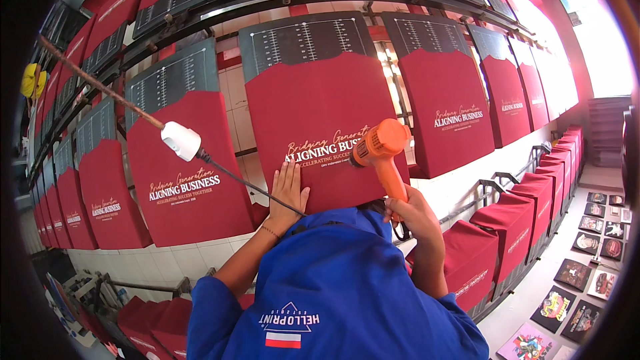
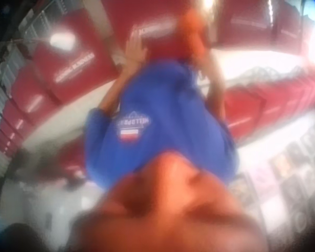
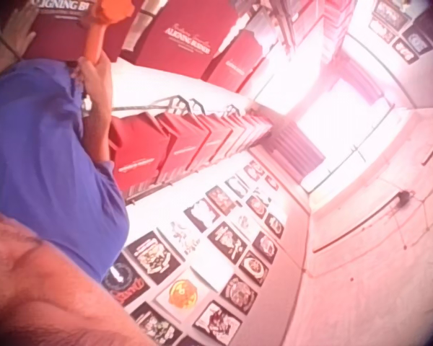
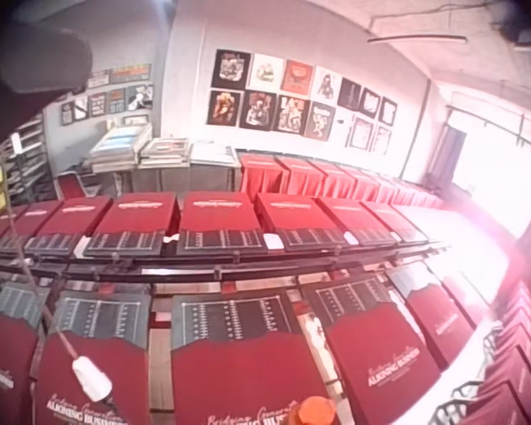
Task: The person uses a heat gun to dry the ink on red garments positioned on racks, smoothing the fabric with their hand and checking the surface of multiple items in sequence.
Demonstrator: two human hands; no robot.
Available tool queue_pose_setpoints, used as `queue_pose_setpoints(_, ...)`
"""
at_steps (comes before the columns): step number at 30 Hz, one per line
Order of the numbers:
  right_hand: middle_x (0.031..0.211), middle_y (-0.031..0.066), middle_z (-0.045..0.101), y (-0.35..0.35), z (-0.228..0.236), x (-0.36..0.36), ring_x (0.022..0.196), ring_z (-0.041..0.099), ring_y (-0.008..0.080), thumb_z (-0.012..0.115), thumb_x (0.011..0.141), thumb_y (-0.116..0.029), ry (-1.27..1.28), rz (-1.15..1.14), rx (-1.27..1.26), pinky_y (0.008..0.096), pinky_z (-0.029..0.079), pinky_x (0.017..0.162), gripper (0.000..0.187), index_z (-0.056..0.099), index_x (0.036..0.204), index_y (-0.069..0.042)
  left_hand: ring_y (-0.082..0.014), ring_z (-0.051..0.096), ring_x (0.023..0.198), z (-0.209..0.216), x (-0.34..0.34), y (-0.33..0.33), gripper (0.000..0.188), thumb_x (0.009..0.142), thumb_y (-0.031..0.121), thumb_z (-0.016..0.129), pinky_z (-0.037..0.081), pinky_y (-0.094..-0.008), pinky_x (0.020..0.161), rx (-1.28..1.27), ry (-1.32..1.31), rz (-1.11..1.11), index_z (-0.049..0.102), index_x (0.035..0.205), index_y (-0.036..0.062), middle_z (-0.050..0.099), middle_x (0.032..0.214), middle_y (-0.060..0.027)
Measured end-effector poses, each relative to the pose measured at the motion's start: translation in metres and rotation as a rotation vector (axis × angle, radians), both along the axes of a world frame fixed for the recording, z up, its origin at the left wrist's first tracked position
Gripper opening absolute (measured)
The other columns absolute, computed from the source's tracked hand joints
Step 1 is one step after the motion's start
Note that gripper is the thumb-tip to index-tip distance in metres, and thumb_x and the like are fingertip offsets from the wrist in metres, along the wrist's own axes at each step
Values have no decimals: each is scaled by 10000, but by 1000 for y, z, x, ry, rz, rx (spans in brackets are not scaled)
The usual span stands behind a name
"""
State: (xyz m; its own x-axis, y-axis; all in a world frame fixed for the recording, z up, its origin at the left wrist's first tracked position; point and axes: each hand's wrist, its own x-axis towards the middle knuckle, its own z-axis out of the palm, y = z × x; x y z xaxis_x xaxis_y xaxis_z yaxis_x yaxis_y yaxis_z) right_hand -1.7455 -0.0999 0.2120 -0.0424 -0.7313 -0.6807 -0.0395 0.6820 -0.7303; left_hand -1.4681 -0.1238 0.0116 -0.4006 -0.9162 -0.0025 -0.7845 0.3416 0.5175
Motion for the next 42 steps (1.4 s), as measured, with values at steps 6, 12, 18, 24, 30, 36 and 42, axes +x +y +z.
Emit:
queue_pose_setpoints(6,751,46,600,-1,1,1,623,641,122,627,887,-160,-11,50,8,229,484,513,308,555,1109,42,-439,278,1467,22,49,-16,696,907,181,613,189,-521,1218,41,-119,205,330,1486,-85,340,1544,-289)
queue_pose_setpoints(12,727,58,612,-5,3,9,618,622,118,606,907,-134,-17,117,30,244,464,536,238,562,1065,38,-456,258,1466,-39,247,-29,597,1049,307,440,190,-529,1210,-234,-367,952,334,1483,-90,295,1571,-293)
queue_pose_setpoints(18,734,55,619,-10,1,12,629,623,113,614,911,-144,-38,196,30,241,467,537,257,558,1085,37,-435,268,1473,-60,339,-13,701,1067,454,301,206,-533,1207,-32,-534,1377,303,1502,-95,291,1578,-288)
queue_pose_setpoints(24,733,53,621,-12,0,20,635,625,107,617,913,-144,-34,200,30,239,470,532,256,560,1089,33,-457,285,1457,-54,295,-23,694,1067,443,310,246,-550,1187,-44,-535,1308,316,1484,-112,307,1563,-299)
queue_pose_setpoints(30,752,51,619,-12,0,26,647,632,111,621,912,-141,-26,275,30,244,473,537,256,557,1084,38,-447,255,1471,-44,233,-13,664,1070,397,320,225,-540,1197,-98,-493,1263,306,1484,-123,310,1561,-295)
queue_pose_setpoints(36,738,59,624,-9,-9,27,619,595,99,622,916,-143,-84,282,-12,249,468,548,250,549,1083,28,-453,252,1472,-37,189,-2,644,1065,359,346,205,-540,1201,-82,-420,1178,307,1482,-130,280,1573,-310)
queue_pose_setpoints(42,744,82,644,-13,-3,22,531,545,93,630,927,-167,-71,389,-31,252,434,479,267,531,1099,13,-430,275,1462,-21,147,8,606,1081,360,334,227,-517,1194,-57,-67,1092,370,1460,-111,322,1544,-314)
